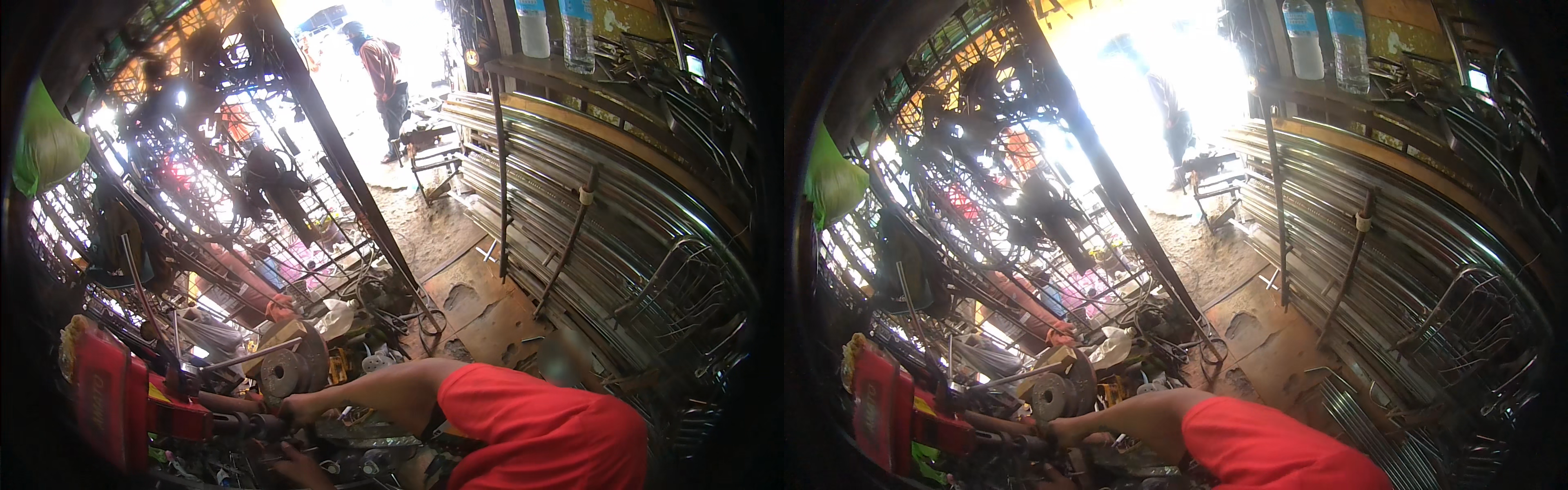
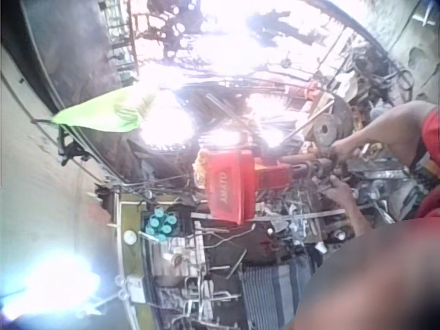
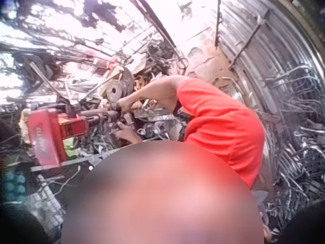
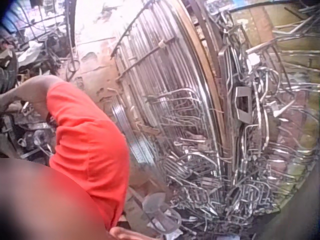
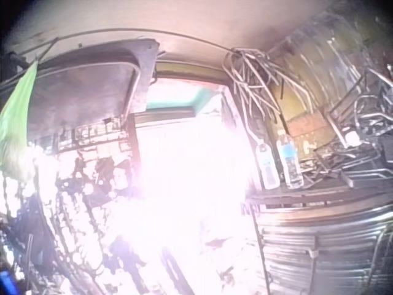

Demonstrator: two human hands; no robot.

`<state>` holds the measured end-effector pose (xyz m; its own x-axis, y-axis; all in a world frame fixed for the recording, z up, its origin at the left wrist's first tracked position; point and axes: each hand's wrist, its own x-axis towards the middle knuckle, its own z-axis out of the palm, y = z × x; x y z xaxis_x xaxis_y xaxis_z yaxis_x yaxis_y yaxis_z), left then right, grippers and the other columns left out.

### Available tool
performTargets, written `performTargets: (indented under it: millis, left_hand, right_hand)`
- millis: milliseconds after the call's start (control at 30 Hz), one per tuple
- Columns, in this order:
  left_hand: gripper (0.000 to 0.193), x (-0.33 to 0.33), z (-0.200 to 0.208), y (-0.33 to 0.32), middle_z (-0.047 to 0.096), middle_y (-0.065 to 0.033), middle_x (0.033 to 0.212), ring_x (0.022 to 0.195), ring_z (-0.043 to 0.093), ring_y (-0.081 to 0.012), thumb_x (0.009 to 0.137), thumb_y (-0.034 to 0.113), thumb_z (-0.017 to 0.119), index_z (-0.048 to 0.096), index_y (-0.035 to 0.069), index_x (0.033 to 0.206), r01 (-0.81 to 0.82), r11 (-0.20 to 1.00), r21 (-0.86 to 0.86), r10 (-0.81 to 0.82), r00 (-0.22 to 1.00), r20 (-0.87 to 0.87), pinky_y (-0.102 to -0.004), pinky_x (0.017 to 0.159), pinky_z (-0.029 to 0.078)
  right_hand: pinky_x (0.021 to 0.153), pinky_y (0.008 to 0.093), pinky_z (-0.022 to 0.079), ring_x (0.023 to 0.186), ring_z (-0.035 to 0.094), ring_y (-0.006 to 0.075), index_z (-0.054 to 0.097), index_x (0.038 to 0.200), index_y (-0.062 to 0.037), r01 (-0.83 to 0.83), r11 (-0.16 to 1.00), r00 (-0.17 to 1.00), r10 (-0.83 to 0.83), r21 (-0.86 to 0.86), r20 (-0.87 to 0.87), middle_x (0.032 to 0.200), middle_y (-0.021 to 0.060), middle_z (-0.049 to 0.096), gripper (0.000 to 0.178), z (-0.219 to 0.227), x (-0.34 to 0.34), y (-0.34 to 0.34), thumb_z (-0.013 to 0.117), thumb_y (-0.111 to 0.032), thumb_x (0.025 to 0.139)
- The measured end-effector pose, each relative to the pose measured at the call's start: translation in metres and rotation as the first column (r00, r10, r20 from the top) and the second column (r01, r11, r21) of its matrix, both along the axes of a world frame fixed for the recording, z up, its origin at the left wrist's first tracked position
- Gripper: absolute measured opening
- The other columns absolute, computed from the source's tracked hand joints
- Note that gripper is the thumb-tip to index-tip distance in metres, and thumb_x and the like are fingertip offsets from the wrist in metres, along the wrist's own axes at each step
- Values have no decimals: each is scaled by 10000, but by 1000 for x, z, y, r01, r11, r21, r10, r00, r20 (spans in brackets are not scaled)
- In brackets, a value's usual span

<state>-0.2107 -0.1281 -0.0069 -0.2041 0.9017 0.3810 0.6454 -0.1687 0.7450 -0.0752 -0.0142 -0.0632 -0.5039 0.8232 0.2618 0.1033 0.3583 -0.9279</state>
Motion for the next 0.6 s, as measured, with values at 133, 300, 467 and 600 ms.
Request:
performTargets:
  millis: [133,300,467,600]
  left_hand:
    - [315,-8,-3,7,606,-239,1030,864,593,-336,926,114,517,543,-127,1127,107,988,110,-116,991,74,-441,797,510]
    - [123,-27,-16,21,490,-42,665,627,472,-152,924,85,533,564,-15,860,295,945,141,-306,646,699,-266,677,482]
    - [271,-36,-25,28,547,-34,746,591,525,-135,906,94,510,504,46,1173,359,927,-104,-6,293,956,-287,504,446]
    - [350,-35,-24,26,588,-108,1096,943,586,-218,885,82,559,523,-3,1223,331,941,-76,-96,475,875,-403,796,508]
  right_hand:
    - [711,383,496,773,645,217,672,956,-5,4,1000,1000,-4,1,-6,856,162,679,280,-3,-2,3,705,-133,709]
    - [716,385,498,784,652,229,672,957,-6,13,1000,1000,-13,-3,11,863,166,679,281,-7,0,-1,708,-137,710]
    - [722,388,499,795,660,241,672,957,-7,31,999,998,-31,16,49,871,171,679,282,-8,-3,-9,711,-141,711]
    - [749,409,501,850,660,319,663,995,-20,10,996,995,-18,84,100,914,188,675,323,-1,-1,-9,715,-183,721]
